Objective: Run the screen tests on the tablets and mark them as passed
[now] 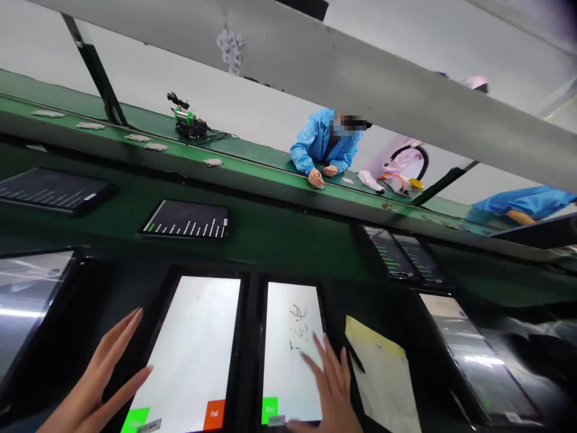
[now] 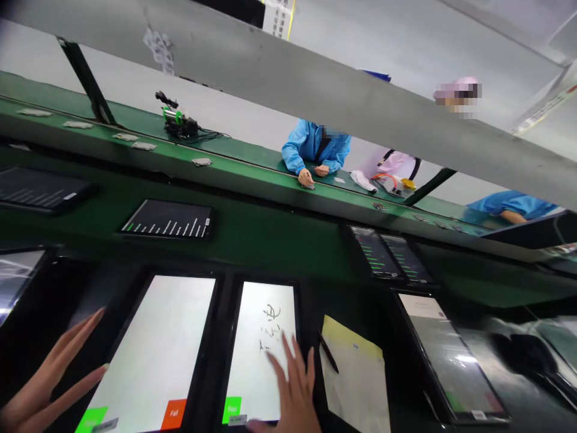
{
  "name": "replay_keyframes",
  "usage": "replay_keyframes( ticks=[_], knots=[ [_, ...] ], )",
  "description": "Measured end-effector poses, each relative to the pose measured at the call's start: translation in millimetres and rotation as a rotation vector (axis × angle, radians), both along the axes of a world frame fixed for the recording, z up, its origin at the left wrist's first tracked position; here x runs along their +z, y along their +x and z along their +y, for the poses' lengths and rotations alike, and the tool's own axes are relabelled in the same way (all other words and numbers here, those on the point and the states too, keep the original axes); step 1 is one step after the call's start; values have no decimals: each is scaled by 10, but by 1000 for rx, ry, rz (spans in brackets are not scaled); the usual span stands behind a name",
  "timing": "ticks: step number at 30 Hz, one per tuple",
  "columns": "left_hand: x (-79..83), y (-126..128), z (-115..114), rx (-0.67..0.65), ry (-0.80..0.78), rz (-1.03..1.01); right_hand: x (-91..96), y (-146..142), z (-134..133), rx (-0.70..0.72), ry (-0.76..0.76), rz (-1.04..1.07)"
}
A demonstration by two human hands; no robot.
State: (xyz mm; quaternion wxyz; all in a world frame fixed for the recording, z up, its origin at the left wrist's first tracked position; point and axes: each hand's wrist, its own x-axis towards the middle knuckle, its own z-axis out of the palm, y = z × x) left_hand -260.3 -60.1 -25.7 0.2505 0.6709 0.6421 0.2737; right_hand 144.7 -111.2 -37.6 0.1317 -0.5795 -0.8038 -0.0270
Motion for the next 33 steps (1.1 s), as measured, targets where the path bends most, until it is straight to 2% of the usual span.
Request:
replay_keyframes(
  ticks=[2, 5, 7, 10, 13, 17, 22, 27, 30, 33],
  knots=[
    [163, 182, 289, -127, 107, 67, 49, -122, -59, 146, 90, -51],
    [272, 534, 811, -312, 364, 360, 196, -255, -14, 263, 166, -90],
    [236, 768, 1100, -320, 484, 516, 276, -287, 63, 310, 180, -85],
    [123, 996, 1337, -282, 506, 563, 294, -278, 137, 359, 196, -57],
    [54, 1051, 1383, -265, 500, 553, 244, -265, 134, 415, 232, -56],
    [56, 1024, 1366, -286, 482, 524, 246, -308, 121, 475, 251, -57],
    [57, 1033, 1377, -288, 456, 460, 288, -364, 129, 474, 276, -17],
    [30, 1069, 1352, -252, 378, 371, 214, -419, 95, 482, 276, -35],
    [24, 1089, 1357, -197, 309, 304, 209, -455, 75, 450, 333, -27],
    [13, 1127, 1407, -159, 273, 271, 272, -350, 52, 349, 295, -61]
  ],
)
